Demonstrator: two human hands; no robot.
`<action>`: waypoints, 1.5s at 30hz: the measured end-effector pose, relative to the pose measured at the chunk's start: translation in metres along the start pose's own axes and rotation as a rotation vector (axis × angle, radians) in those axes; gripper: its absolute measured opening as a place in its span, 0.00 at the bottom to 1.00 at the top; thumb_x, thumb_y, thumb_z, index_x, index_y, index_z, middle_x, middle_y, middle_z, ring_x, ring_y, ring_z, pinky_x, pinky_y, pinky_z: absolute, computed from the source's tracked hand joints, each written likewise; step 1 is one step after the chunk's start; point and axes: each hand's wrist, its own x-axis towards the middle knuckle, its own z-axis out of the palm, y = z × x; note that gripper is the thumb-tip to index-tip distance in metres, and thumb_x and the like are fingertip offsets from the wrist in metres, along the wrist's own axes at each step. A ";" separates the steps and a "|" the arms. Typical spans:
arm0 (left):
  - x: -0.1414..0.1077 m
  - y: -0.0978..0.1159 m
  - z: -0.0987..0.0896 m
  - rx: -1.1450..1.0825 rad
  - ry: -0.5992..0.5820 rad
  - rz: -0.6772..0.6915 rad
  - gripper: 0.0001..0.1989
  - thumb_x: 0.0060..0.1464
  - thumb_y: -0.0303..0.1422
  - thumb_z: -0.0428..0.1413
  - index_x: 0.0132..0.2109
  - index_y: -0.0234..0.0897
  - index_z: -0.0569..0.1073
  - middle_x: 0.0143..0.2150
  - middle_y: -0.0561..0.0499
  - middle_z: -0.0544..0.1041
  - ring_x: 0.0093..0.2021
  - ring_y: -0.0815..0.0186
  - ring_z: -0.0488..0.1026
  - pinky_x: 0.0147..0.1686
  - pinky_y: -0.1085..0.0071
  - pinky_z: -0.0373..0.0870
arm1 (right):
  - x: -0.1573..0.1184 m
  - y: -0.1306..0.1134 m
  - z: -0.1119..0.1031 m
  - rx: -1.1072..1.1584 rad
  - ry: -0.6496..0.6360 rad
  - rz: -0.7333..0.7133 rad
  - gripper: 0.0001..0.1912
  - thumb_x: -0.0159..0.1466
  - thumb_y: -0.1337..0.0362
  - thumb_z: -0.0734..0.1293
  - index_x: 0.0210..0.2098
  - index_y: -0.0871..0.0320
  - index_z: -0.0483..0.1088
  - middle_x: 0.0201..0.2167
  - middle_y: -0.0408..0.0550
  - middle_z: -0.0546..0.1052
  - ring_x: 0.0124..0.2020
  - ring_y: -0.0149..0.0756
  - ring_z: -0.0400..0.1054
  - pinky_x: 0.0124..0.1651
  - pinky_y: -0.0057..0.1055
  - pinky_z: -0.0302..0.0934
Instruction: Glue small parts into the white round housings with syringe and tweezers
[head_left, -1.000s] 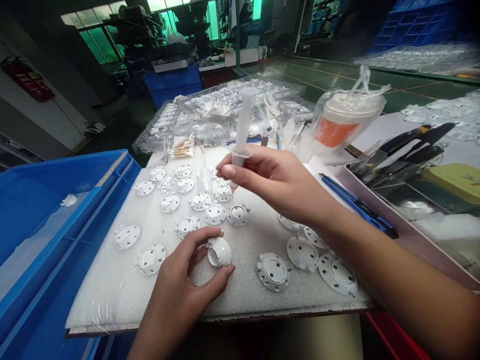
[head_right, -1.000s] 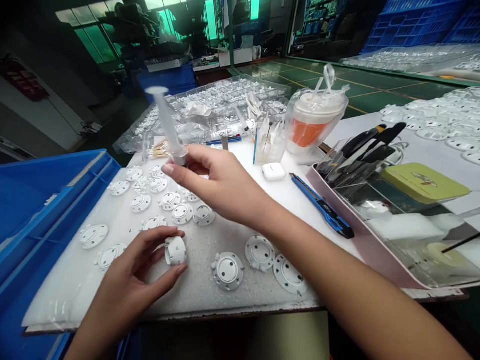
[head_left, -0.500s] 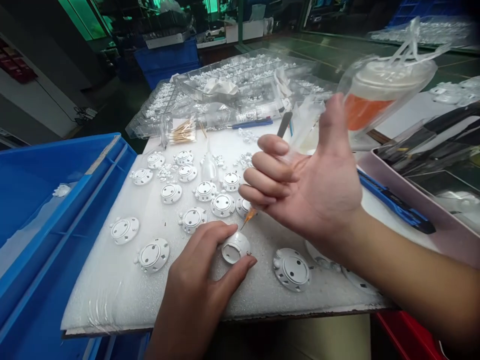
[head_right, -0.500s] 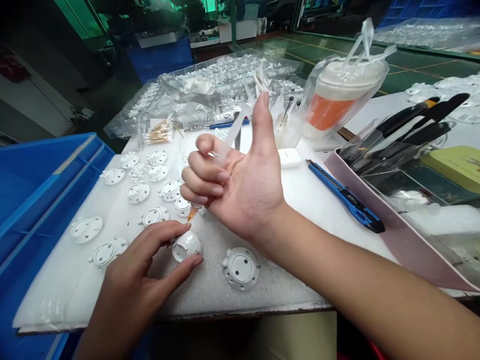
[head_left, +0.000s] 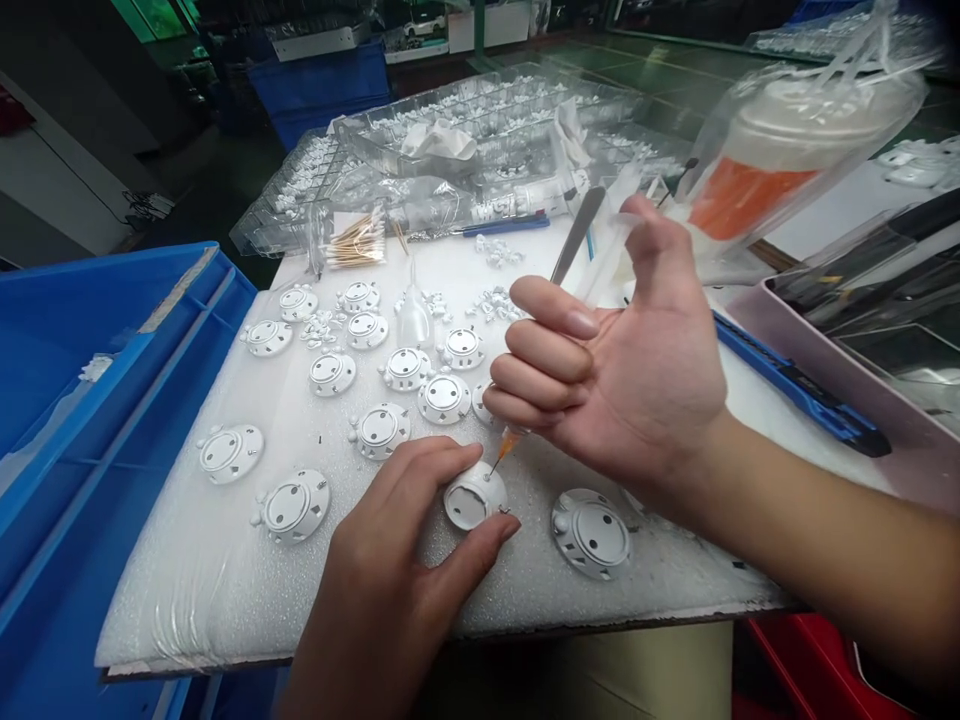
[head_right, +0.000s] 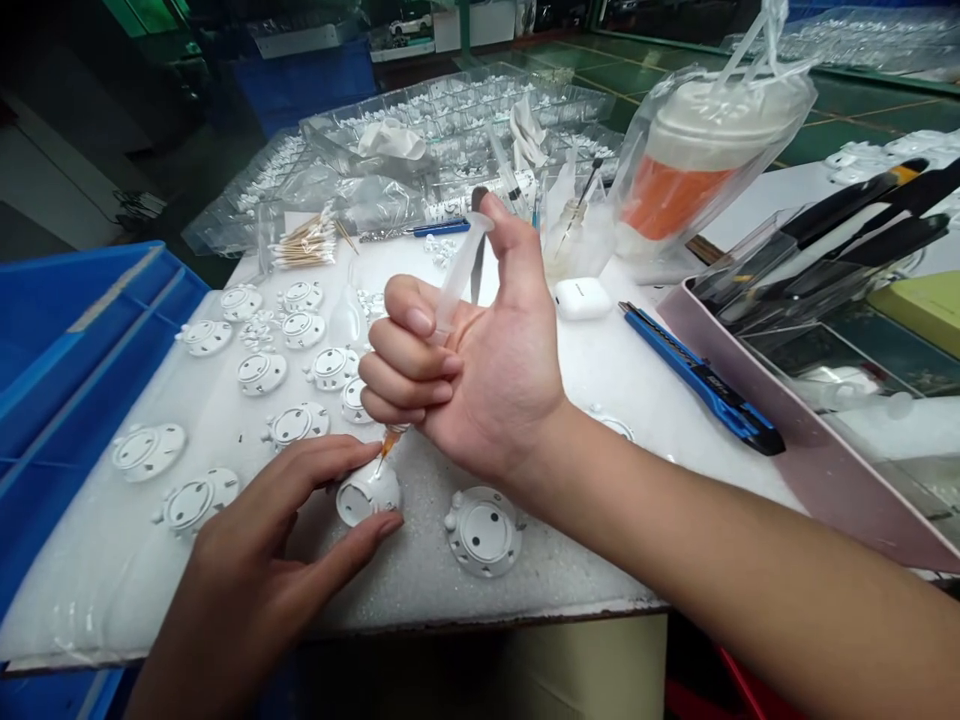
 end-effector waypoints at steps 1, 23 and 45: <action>0.000 0.000 0.000 0.001 -0.001 0.001 0.14 0.58 0.34 0.60 0.51 0.44 0.70 0.49 0.52 0.76 0.51 0.63 0.74 0.51 0.71 0.72 | 0.000 0.000 0.000 0.001 -0.002 -0.001 0.34 0.61 0.31 0.40 0.19 0.55 0.40 0.11 0.36 0.42 0.13 0.26 0.38 0.19 0.28 0.41; -0.005 -0.004 -0.005 -0.111 -0.025 -0.081 0.14 0.57 0.35 0.62 0.49 0.47 0.71 0.49 0.57 0.75 0.51 0.68 0.72 0.51 0.76 0.67 | -0.001 0.002 0.000 -0.031 -0.154 -0.008 0.38 0.59 0.29 0.33 0.18 0.56 0.42 0.11 0.36 0.43 0.14 0.26 0.37 0.21 0.28 0.39; -0.003 -0.004 -0.006 -0.107 -0.026 -0.065 0.14 0.56 0.33 0.62 0.49 0.44 0.72 0.49 0.57 0.75 0.50 0.70 0.72 0.51 0.80 0.65 | 0.003 0.005 -0.002 -0.042 -0.150 0.016 0.37 0.60 0.30 0.35 0.17 0.56 0.42 0.10 0.36 0.43 0.12 0.25 0.37 0.19 0.25 0.40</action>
